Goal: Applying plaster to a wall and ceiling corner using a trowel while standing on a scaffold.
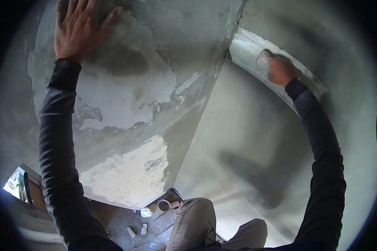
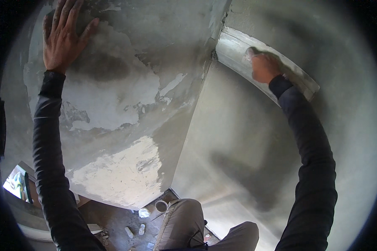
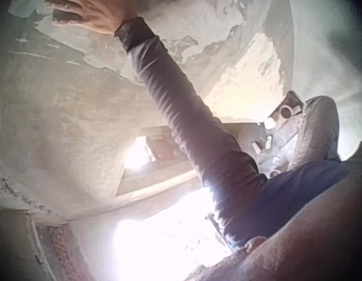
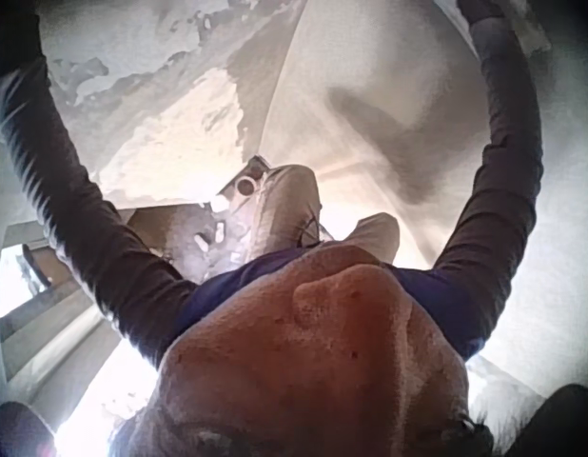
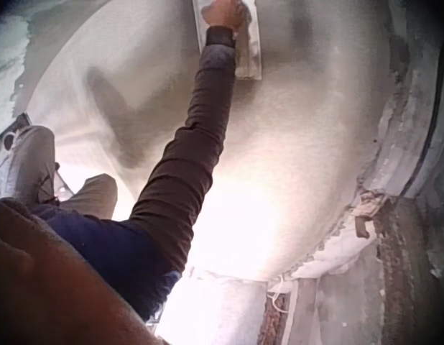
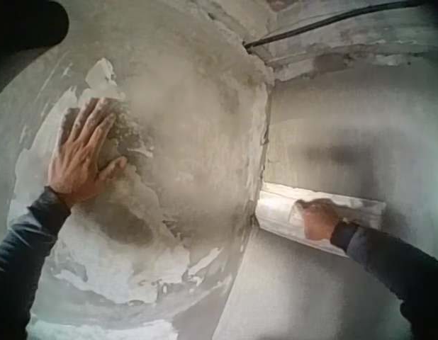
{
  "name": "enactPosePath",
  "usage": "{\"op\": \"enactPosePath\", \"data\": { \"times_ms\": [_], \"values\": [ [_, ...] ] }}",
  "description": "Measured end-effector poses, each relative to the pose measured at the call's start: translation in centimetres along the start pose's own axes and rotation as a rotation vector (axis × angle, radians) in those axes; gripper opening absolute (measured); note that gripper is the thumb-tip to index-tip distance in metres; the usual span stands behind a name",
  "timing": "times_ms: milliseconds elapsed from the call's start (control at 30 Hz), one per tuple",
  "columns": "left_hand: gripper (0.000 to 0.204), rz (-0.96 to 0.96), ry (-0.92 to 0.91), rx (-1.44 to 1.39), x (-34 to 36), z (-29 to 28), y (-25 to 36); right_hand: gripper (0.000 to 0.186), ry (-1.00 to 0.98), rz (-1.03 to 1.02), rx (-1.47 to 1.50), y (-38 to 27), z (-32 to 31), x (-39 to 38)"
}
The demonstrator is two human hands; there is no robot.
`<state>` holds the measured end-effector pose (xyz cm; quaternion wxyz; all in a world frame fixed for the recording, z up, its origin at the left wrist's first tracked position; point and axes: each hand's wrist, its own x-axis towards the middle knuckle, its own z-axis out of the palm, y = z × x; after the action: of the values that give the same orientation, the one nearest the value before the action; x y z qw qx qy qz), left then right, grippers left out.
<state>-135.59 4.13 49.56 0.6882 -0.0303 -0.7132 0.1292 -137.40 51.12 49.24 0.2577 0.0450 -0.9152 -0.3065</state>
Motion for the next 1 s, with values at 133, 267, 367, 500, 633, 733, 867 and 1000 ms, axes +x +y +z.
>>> {"op": "enactPosePath", "data": {
  "times_ms": [133, 267, 367, 500, 633, 733, 867, 1000],
  "values": [
    [0.069, -0.002, -0.032, -0.025, 0.2, -0.1, 0.4, 0.06, -0.025, 0.138, -0.127, -0.2, -1.3, 1.1],
    [0.07, 0.02, 0.0, -0.008, 0.3, -0.2, 0.0, 0.039, 0.215, 0.172, -0.19, 4.7, -3.5, 4.2],
    [0.07, 0.013, -0.001, -0.022, 0.0, 0.1, -0.4, 0.049, 0.221, 0.105, -0.334, 8.0, -6.2, 7.1],
    [0.07, 0.004, -0.01, -0.017, 0.3, 0.1, -0.3, 0.05, 0.233, 0.109, -0.393, 9.7, -7.7, 8.3],
    [0.071, 0.001, -0.063, 0.0, 0.3, -0.3, -0.5, 0.045, 0.268, 0.142, -0.369, 10.3, -9.3, 9.5],
    [0.073, 0.041, -0.036, 0.002, 0.4, -0.1, -0.7, 0.035, 0.274, 0.262, -0.317, 11.2, -11.2, 10.6],
    [0.073, 0.048, 0.009, -0.002, 0.5, 0.2, -0.5, 0.036, 0.441, 0.409, -0.286, 17.7, -13.8, 12.2],
    [0.074, 0.019, -0.042, -0.009, 0.7, 0.0, -0.5, 0.038, 0.458, 0.487, -0.284, 19.5, -15.8, 10.0]
  ]
}}
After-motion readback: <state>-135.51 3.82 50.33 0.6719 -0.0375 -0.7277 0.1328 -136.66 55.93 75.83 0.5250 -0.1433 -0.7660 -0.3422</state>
